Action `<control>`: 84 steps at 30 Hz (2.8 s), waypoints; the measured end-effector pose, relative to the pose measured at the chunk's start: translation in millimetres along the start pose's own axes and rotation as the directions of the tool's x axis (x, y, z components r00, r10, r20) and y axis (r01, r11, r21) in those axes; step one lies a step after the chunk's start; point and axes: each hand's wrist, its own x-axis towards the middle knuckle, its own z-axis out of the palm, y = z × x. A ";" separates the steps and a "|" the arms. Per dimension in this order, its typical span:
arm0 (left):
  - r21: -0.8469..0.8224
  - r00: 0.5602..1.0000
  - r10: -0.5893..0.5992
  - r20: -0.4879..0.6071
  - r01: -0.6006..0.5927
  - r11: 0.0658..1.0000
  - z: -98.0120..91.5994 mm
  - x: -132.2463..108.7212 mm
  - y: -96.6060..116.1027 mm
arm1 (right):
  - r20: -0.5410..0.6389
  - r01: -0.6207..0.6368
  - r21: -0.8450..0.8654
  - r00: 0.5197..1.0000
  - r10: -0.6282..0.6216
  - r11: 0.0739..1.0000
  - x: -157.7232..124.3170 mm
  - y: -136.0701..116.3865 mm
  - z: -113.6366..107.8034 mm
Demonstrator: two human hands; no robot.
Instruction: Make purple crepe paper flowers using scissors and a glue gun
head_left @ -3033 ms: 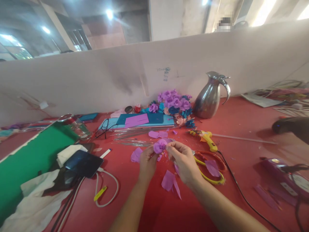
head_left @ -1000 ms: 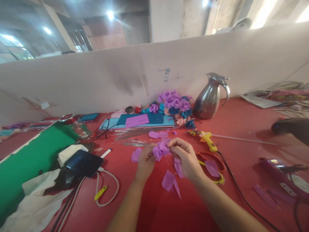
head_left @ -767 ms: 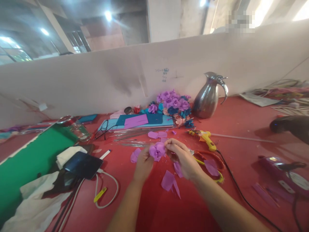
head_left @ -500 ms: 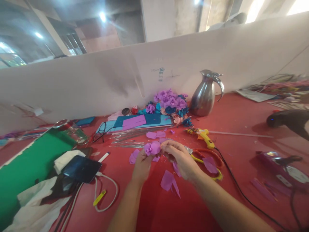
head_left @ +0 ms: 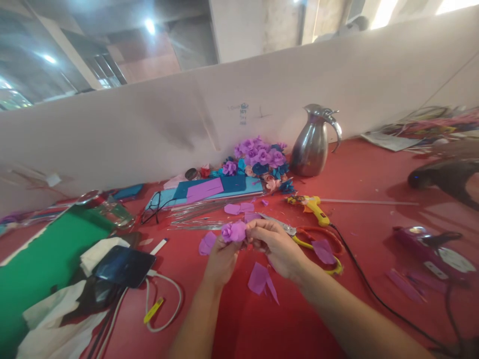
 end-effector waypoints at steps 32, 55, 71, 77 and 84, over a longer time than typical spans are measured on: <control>-0.021 0.995 0.002 -0.099 -0.004 1.000 4.2 4.8 -0.8 | -0.061 0.052 -0.042 0.997 -0.054 0.998 4.7 5.9 -4.1; 0.537 0.897 0.442 -0.007 -0.370 0.758 -9.7 4.9 -8.3 | -0.105 0.181 -0.172 0.974 -0.201 0.968 5.4 -1.4 -8.9; 0.475 0.919 0.354 -0.175 -0.236 0.848 -5.3 2.9 -6.3 | -0.153 0.202 -0.177 0.961 -0.230 0.963 5.6 4.8 -5.8; 0.579 0.860 0.471 -0.199 -0.285 0.764 -5.9 1.1 -3.3 | -0.142 0.051 -0.110 0.988 -0.066 0.993 -1.6 11.3 5.9; 0.724 0.807 0.579 -0.119 -0.328 0.606 -6.4 -1.3 -1.2 | -0.116 -0.059 0.051 0.991 0.065 0.997 -1.5 10.4 6.8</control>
